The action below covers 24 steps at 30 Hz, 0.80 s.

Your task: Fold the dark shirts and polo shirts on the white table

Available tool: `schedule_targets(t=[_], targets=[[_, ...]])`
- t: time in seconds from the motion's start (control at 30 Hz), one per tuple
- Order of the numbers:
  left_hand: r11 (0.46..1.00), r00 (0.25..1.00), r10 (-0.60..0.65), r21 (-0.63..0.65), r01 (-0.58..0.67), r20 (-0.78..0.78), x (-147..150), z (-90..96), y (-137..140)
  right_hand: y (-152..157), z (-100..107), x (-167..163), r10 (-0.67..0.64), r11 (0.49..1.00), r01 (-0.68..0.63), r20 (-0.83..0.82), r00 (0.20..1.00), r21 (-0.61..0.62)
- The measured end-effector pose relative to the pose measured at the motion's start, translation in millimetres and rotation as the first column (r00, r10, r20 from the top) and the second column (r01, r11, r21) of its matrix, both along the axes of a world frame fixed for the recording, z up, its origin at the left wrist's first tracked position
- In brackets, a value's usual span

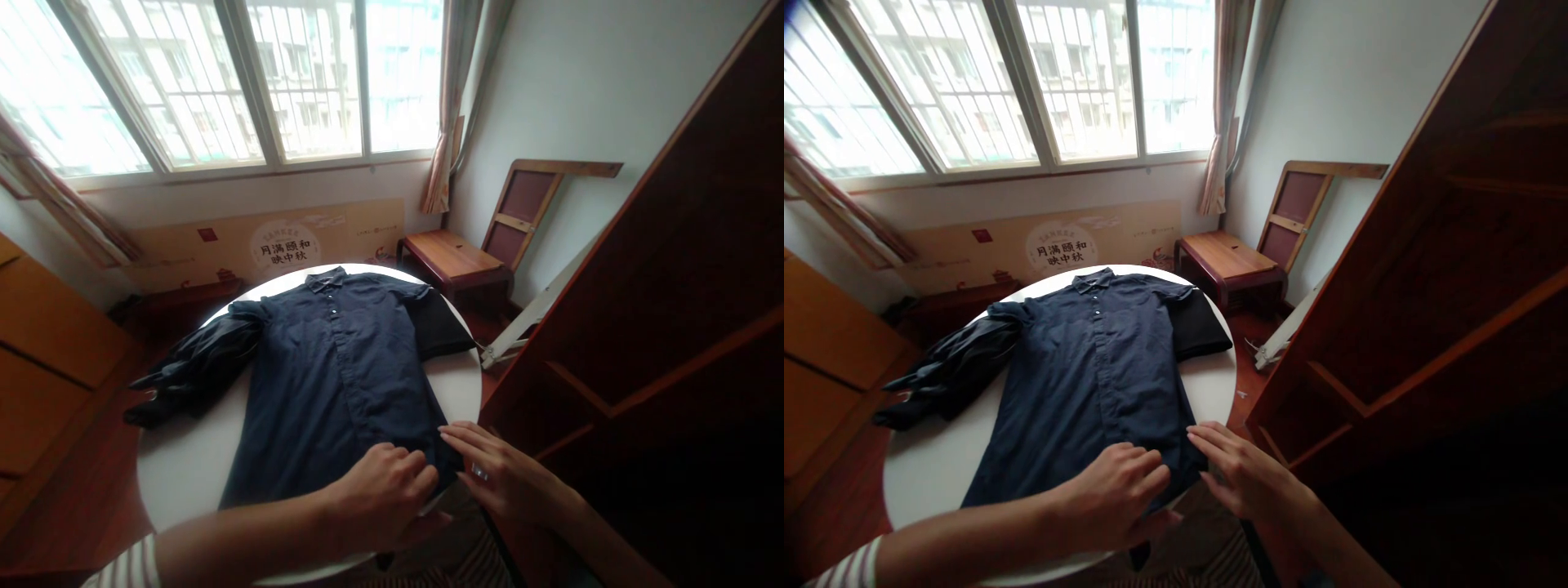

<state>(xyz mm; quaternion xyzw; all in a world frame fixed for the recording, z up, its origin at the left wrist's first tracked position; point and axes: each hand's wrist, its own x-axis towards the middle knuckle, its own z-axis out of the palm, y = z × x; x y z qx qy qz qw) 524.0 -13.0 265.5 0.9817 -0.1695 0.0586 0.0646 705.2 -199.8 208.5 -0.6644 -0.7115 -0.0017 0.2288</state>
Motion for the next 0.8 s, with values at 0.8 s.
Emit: schedule_targets(t=[0.8], targets=[[0.962, 0.987, 0.159, 0.222, -0.161, 0.026, 40.5, -24.8, -20.8, 13.4, -2.9, -29.3, -0.398, 0.882, 0.4, -0.063, 0.915, 0.25]])
